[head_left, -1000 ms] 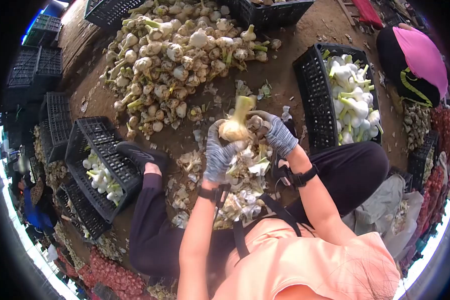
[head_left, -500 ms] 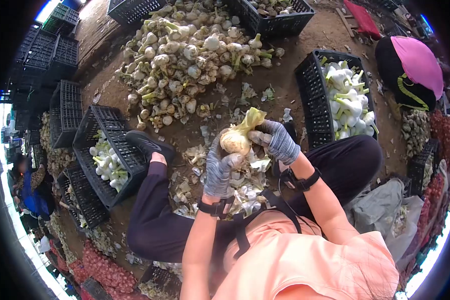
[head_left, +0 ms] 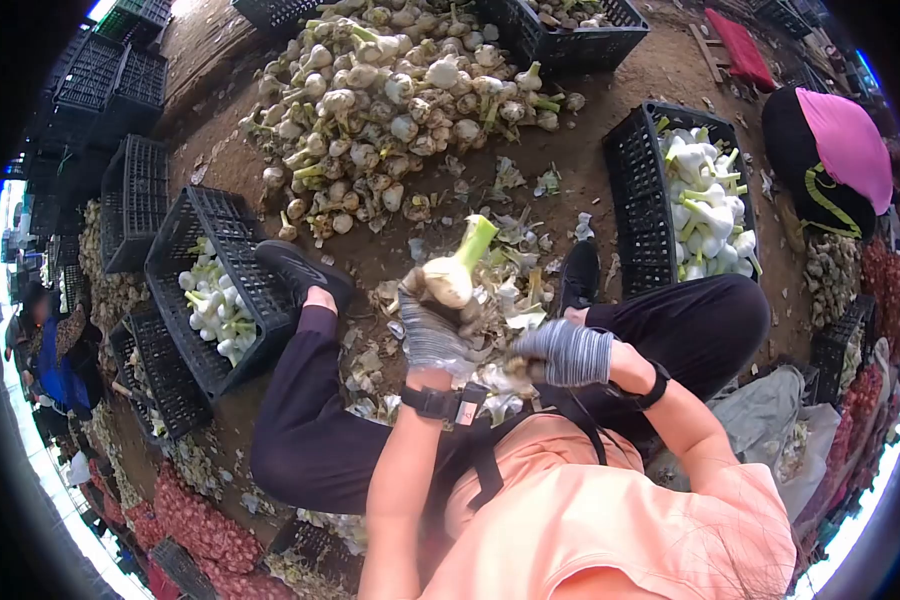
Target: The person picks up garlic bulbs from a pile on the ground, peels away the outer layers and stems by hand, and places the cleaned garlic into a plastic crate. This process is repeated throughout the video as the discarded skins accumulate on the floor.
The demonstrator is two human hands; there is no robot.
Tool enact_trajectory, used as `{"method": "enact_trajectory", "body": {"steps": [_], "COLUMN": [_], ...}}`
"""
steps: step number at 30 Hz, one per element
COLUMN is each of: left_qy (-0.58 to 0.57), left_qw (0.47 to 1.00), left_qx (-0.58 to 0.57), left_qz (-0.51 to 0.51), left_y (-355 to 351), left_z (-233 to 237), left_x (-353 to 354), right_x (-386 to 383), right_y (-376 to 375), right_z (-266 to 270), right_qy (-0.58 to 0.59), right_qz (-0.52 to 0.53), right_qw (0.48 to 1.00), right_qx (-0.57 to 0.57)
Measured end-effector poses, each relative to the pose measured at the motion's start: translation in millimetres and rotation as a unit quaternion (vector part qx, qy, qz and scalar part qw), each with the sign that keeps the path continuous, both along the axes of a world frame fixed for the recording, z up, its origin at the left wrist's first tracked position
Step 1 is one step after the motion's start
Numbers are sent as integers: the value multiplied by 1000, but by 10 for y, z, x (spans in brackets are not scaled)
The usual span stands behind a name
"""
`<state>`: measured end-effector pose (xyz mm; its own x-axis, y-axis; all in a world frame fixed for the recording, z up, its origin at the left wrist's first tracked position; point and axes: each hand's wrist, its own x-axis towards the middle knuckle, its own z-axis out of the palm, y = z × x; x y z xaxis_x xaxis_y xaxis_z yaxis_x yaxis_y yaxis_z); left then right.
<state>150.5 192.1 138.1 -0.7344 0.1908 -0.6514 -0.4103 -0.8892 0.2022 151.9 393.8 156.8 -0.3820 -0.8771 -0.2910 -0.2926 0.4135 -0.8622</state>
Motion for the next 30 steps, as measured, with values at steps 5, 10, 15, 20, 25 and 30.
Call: {"method": "enact_trajectory", "body": {"steps": [5,10,15,20,25,30], "left_qy": [60,47,72,38,-40,-9], "left_qw": [995,997,992,989,997,998], "left_qx": [85,57,76,123,-32,-5], "left_qz": [2,-10,-63,-66,-50,-61], "left_y": [-115,96,27,45,145,73], "left_z": [95,126,115,218,312,184], "left_x": [-9,68,109,88,60,112], "right_x": [-217,-411,-390,-368,-342,-276], "right_y": [-140,-499,-442,-404,-440,-481], "right_z": [167,-258,-48,-22,-62,-145], "right_qy": [106,-260,-294,-256,-326,-163], "right_qz": [-141,-440,-423,-396,-445,-426], "right_qw": [961,813,833,853,814,877], "right_qx": [212,-278,-202,-222,-182,-152]}}
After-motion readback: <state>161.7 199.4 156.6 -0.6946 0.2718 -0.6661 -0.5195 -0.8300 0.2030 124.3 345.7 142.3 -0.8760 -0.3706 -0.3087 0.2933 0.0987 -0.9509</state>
